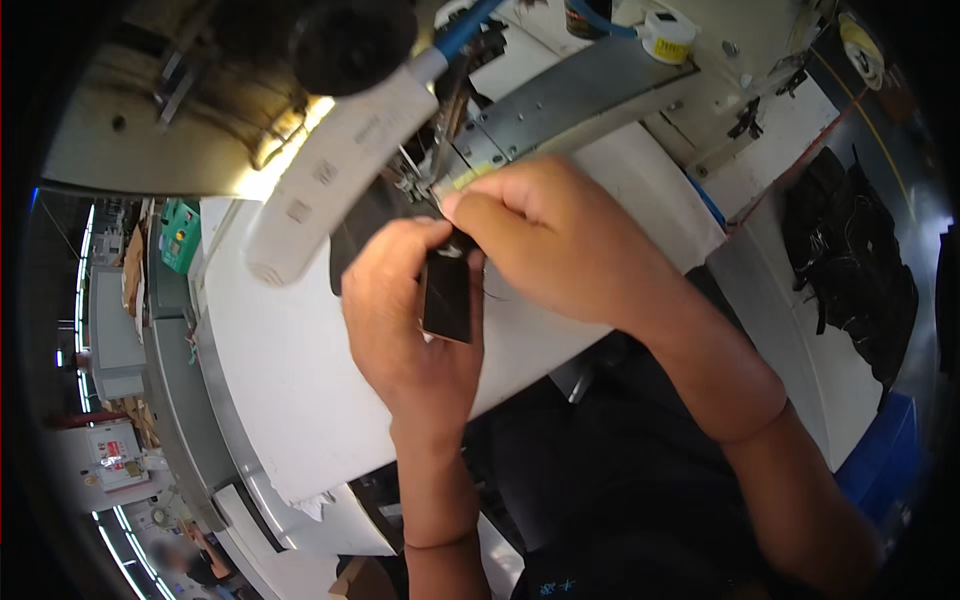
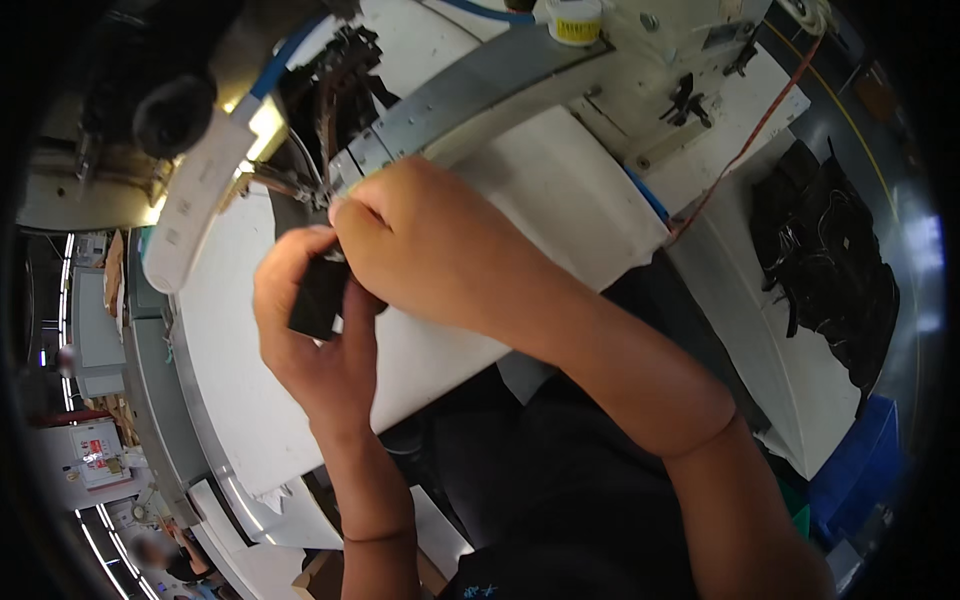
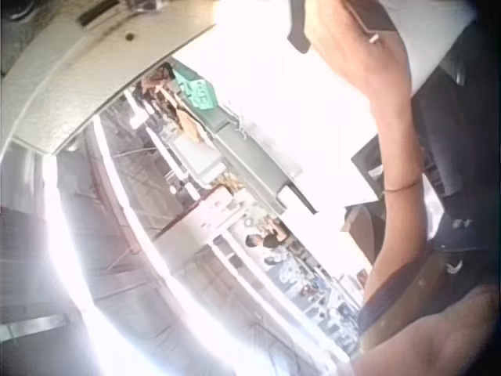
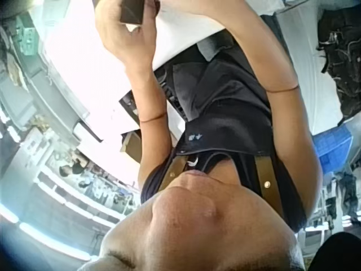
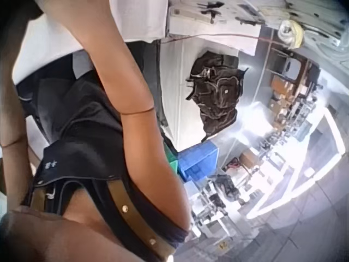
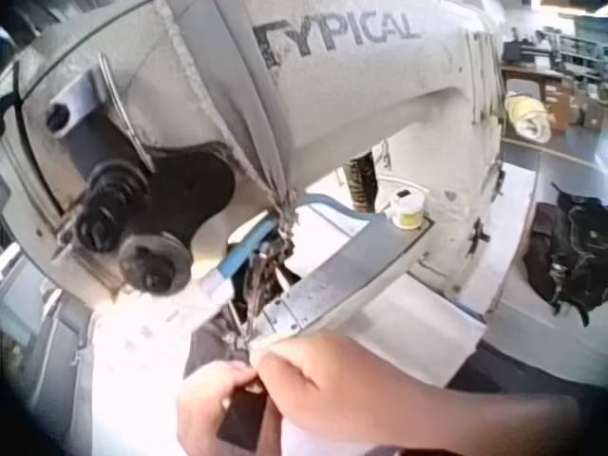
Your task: Sewing and finishing components of a leather or fabric bag using an industrial sewing machine.
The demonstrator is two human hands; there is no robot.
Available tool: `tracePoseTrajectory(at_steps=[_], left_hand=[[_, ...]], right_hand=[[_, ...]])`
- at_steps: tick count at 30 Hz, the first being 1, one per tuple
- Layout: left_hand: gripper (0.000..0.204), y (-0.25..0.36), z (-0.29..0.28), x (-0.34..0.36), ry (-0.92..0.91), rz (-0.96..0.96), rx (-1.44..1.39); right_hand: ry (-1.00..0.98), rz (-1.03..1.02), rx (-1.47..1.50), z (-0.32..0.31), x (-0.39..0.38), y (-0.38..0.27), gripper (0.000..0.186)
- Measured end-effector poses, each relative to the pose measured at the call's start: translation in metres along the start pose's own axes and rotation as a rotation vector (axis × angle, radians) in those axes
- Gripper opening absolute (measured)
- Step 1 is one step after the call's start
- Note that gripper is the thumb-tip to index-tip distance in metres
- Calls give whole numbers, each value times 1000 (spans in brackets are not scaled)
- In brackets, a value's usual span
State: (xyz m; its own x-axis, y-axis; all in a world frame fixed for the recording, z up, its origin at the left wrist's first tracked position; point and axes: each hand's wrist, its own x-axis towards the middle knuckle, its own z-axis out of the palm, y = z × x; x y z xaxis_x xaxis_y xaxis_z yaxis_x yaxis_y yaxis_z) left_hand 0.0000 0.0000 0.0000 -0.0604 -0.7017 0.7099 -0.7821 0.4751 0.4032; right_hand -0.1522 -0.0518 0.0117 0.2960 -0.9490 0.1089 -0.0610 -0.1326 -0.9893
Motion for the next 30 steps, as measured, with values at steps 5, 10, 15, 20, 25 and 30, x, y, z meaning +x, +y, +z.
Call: tracePoseTrajectory(at_steps=[5, 10, 15, 20, 25, 30], left_hand=[[36, -12, 10, -9, 100, 107, 1], [38, -13, 24, -21, 186, 134, 0], [36, -11, 22, -23, 204, 167, 125], [35, -7, 28, -19, 248, 137, 60], [34, -3, 29, -18, 281, 84, 15], [32, -9, 34, -12, 290, 91, 64]], right_hand=[[-54, -144, -283, -16, -14, 18, 30], [194, -414, -530, -2, -20, 41, 14], [304, -577, -634, -4, -27, 33, 7], [363, -735, -743, -13, -13, 23, 9], [314, -721, -742, -15, -6, 18, 10], [340, -753, -728, -14, 1, 17, 9]])
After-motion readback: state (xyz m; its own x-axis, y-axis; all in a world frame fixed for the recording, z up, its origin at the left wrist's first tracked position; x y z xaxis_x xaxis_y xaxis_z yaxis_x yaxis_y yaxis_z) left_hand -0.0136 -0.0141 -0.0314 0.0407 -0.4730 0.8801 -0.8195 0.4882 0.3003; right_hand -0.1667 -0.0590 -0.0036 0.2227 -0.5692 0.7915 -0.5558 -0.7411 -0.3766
